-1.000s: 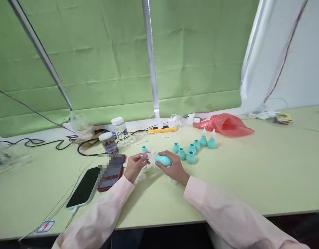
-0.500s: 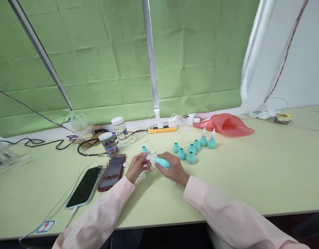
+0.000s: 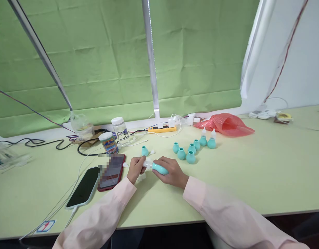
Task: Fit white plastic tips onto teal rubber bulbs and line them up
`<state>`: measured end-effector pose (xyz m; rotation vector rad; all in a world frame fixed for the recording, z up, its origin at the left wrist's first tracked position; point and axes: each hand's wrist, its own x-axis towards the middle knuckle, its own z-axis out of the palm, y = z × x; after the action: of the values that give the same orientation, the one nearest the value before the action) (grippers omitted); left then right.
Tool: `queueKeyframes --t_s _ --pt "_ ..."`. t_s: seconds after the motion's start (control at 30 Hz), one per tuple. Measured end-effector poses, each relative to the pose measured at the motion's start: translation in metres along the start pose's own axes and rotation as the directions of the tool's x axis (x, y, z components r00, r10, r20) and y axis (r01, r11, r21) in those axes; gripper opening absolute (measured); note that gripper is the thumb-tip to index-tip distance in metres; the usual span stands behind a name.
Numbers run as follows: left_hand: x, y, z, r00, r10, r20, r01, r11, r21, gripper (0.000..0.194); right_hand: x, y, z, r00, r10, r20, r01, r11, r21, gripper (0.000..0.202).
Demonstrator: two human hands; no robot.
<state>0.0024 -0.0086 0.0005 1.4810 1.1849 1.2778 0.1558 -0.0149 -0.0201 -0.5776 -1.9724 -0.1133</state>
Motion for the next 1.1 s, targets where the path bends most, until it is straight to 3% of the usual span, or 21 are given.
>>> queueKeyframes --t_s 0.17,0.27,0.4,0.6,0.7,0.87,0.97,1.1 --pt "0.001 0.001 0.000 0.999 -0.037 -0.019 0.037 0.999 0.031 0.037 -0.002 0.004 -0.005 0.984 -0.158 0.087 0.170 0.975 -0.146 0.030" --pt "0.002 -0.001 0.000 0.999 -0.027 -0.026 0.029 0.998 0.062 0.037 -0.002 0.005 -0.004 0.983 -0.159 0.087 0.170 0.976 -0.138 0.029" --pt "0.002 -0.006 0.000 0.999 -0.030 -0.015 0.031 0.997 0.073 0.039 -0.002 0.004 0.000 0.998 -0.031 0.049 0.032 0.999 -0.006 0.028" --pt "0.002 -0.015 -0.001 0.996 0.075 -0.044 -0.065 0.980 0.190 0.043 0.000 -0.003 0.003 0.985 0.169 0.035 -0.173 0.973 0.155 0.024" --pt "0.002 -0.018 -0.001 0.990 0.120 -0.070 -0.099 0.964 0.245 0.045 0.000 -0.007 0.006 0.954 0.296 0.036 -0.297 0.933 0.204 0.023" --pt "0.001 -0.020 -0.001 0.983 0.154 -0.097 -0.117 0.944 0.309 0.046 0.000 -0.012 0.010 0.864 0.491 0.110 -0.502 0.825 0.260 0.021" --pt "0.001 -0.022 0.000 0.982 0.158 -0.108 -0.118 0.944 0.308 0.045 0.001 -0.013 0.012 0.828 0.549 0.116 -0.557 0.778 0.289 0.022" --pt "0.002 -0.023 0.002 0.981 0.150 -0.122 -0.108 0.949 0.297 0.044 0.000 -0.014 0.014 0.813 0.571 0.112 -0.574 0.756 0.316 0.022"
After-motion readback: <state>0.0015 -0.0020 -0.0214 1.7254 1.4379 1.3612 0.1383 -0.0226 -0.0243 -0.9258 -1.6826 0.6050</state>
